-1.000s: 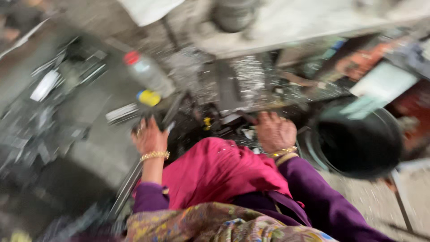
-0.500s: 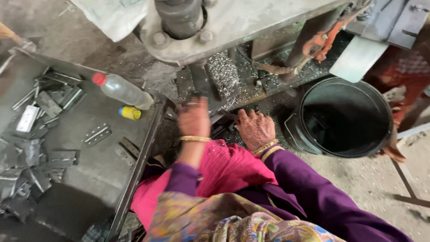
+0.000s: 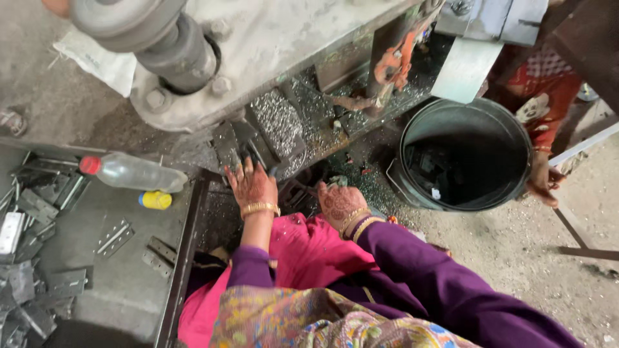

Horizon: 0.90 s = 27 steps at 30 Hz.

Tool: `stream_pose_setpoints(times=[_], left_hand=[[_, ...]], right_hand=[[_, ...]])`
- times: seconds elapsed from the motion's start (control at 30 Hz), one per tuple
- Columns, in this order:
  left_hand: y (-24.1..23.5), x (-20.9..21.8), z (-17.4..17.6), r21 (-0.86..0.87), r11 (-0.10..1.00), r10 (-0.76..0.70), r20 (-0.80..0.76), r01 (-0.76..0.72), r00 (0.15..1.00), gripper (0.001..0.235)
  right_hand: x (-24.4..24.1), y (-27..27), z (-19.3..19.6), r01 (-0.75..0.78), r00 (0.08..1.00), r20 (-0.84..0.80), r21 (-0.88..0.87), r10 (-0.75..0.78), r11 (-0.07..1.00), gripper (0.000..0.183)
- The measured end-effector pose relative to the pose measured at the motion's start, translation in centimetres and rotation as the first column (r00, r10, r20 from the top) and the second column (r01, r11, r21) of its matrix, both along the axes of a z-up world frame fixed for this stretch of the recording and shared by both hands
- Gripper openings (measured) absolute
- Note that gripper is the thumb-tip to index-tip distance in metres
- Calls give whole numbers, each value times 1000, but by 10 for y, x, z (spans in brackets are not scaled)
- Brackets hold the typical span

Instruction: The person picks up metal hinge pieces from a tray and places them into a press machine, using a metal rod to clear scrap and adjust the placement.

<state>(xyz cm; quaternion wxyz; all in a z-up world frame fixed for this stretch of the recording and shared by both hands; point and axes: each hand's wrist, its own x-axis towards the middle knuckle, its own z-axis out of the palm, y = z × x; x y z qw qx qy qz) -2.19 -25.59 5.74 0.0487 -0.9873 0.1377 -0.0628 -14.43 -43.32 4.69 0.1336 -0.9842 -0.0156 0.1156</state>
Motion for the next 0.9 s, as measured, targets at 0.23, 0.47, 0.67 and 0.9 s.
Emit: stream_pose_setpoints(times=[0.23,0.47,0.67,0.9], left_hand=[[12,4,-24,-62,998,14,-2,-14,1000,37],[-5,23,-37,-37,999,-11,146,16,989,42],[5,15,-29,-88,996,7,73,-1,997,37],[3,44,-22,-54,999,-5,-28,3,1000,43]], right_hand=[[-2,1,15,40,985,-168,5,-39,999,45],[-2,-8,-10,5,994,-107,-19,-7,1000,58],[-27,-11,-93,163,979,-148,146,-141,976,47],[-10,-23,-117,44,996,-80,-33,-47,998,40]])
